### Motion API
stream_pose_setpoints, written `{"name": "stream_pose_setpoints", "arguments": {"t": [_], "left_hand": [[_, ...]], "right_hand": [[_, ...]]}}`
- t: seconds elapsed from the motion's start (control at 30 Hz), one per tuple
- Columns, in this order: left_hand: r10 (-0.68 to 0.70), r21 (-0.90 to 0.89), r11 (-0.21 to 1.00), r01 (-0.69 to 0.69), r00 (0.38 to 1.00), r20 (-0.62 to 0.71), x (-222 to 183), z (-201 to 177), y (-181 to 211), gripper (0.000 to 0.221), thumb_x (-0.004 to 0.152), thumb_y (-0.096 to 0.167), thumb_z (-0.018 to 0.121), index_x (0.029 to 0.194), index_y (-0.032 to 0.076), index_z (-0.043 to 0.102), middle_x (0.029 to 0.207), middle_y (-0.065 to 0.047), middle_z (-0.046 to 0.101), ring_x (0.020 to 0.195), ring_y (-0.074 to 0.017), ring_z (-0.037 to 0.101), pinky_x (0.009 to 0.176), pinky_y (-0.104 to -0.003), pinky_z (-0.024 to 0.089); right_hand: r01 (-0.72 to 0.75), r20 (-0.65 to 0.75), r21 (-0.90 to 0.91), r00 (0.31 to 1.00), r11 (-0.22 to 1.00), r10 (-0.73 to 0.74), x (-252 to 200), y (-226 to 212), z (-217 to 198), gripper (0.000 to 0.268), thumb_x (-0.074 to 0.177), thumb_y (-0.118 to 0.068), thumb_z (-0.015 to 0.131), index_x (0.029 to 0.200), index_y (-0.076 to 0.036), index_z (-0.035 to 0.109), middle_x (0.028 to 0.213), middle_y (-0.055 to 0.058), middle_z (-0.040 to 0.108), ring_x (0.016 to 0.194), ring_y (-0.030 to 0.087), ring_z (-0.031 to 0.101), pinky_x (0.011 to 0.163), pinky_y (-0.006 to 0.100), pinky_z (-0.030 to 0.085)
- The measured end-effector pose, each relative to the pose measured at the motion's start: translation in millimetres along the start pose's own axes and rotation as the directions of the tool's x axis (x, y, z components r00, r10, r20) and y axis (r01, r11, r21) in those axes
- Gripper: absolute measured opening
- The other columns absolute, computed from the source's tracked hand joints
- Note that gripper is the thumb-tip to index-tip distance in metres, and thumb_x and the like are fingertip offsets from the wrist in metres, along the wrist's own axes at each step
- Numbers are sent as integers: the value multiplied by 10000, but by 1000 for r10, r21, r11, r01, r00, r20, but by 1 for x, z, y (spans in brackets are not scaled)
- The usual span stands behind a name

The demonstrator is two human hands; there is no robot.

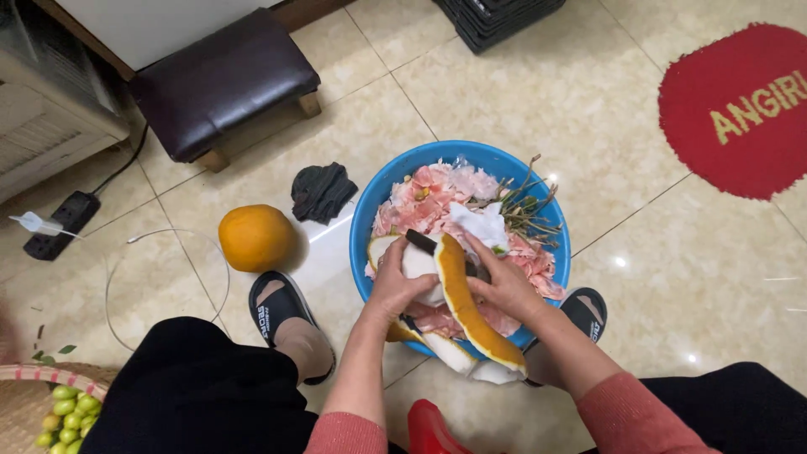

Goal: Peeling a pomelo using a knife and hands

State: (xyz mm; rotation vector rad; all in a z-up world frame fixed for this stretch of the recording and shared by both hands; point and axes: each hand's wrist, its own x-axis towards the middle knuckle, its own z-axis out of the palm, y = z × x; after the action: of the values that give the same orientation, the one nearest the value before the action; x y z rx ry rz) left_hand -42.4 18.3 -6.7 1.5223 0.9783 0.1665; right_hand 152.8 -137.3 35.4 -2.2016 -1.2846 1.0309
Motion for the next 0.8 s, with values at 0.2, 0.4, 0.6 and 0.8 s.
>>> {"name": "stream_pose_setpoints", "arguments": {"t": [0.2,0.4,0.6,0.8], "left_hand": [[-35,198,980,24,998,50,4,8,-2,994,467,488,847,1387,250,554,1466,-54,455,1334,-425,471,1133,-528,391],[-70,160,986,53,992,100,0,7,-1,1089,501,479,840,1506,277,474,1528,-119,468,1414,-405,462,1196,-473,334],[-41,176,984,33,998,39,-2,19,-7,1036,492,469,871,1446,263,523,1472,-105,513,1376,-404,497,1172,-468,382],[19,131,991,-20,1000,3,-14,20,-7,989,531,451,903,1414,216,524,1437,-125,532,1368,-402,510,1174,-463,381]], "right_hand": [[-101,93,-27,990,995,103,-14,6,14,863,899,-456,636,1635,-430,186,1500,180,562,1283,493,566,1104,585,449],[-237,45,-89,969,967,242,-43,27,23,717,926,-543,610,1580,-489,321,1369,149,679,1224,445,635,1074,531,491],[-200,18,44,980,979,200,-33,-9,14,669,941,-402,581,1571,-447,361,1405,184,644,1247,497,588,1094,575,461],[-197,45,137,980,971,193,-37,-10,8,648,926,-401,590,1551,-451,424,1429,111,655,1279,482,576,1107,568,453]]}}
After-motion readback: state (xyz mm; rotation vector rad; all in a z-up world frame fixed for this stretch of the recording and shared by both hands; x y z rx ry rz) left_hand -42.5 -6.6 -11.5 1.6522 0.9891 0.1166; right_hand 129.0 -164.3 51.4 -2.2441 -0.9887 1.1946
